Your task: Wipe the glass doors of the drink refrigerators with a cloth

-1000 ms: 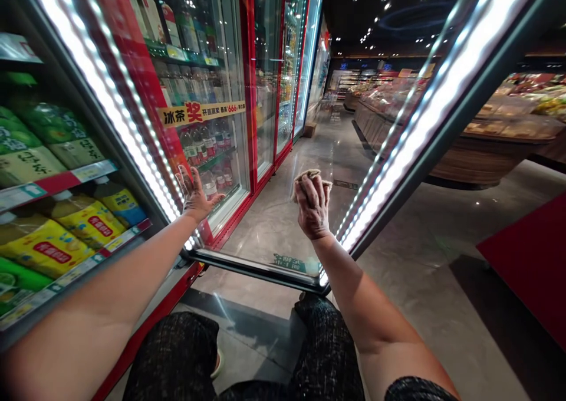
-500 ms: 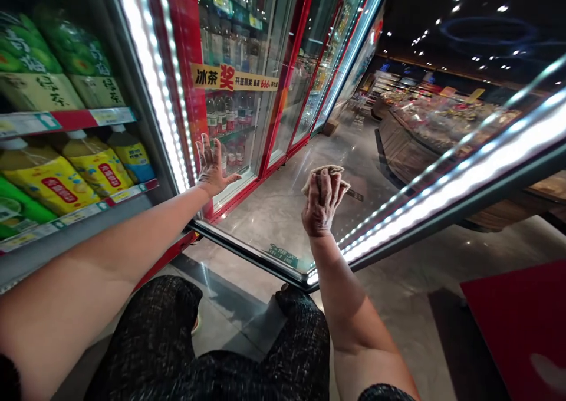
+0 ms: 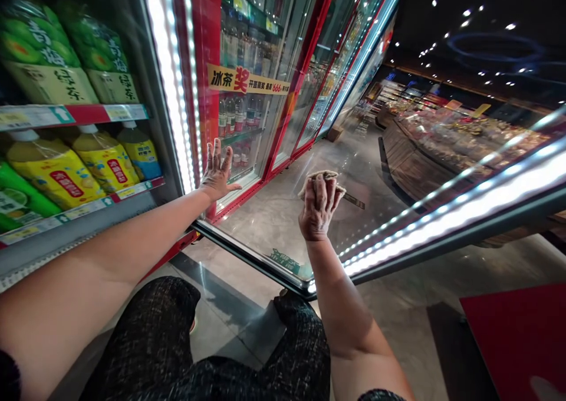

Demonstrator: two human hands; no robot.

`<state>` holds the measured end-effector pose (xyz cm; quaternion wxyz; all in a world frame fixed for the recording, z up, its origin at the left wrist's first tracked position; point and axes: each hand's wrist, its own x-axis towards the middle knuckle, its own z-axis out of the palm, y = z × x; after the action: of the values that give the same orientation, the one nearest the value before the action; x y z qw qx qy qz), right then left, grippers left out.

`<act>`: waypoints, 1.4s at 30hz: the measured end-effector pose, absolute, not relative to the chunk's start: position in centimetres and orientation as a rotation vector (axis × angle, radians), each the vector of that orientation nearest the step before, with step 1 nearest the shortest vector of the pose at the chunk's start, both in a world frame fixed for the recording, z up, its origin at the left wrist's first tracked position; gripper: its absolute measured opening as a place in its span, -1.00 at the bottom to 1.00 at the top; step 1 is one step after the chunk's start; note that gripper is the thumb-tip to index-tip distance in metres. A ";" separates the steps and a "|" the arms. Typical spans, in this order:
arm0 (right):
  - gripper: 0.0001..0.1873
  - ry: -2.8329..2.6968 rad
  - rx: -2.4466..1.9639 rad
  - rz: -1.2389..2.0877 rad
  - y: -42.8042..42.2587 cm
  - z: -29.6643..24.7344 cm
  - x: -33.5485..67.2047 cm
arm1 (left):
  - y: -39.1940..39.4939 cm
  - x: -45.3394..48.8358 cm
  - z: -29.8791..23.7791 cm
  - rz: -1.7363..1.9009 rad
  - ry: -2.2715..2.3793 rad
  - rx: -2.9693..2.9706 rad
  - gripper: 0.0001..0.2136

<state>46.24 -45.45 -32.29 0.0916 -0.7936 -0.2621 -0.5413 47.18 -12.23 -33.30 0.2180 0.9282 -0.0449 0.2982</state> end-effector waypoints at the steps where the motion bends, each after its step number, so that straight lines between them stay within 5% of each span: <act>1: -0.35 -0.827 -2.375 -1.592 -44.9 -32.4 46.3 | -12.3 47.2 -33.3 0.823 -0.125 2.571 0.18; 25: -0.35 -1.092 -2.509 -1.346 -38.1 -32.5 47.2 | -7.3 46.8 -32.9 0.859 -0.361 2.699 -0.15; 42: -0.39 -1.200 -2.507 -1.243 -33.3 -30.9 48.3 | -2.5 48.1 -32.3 0.892 -0.555 2.808 -0.11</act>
<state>48.29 -33.34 -30.92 0.0485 -0.8225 -0.3936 -0.4078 48.05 -2.50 -32.27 0.0718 0.9342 -0.1845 0.2967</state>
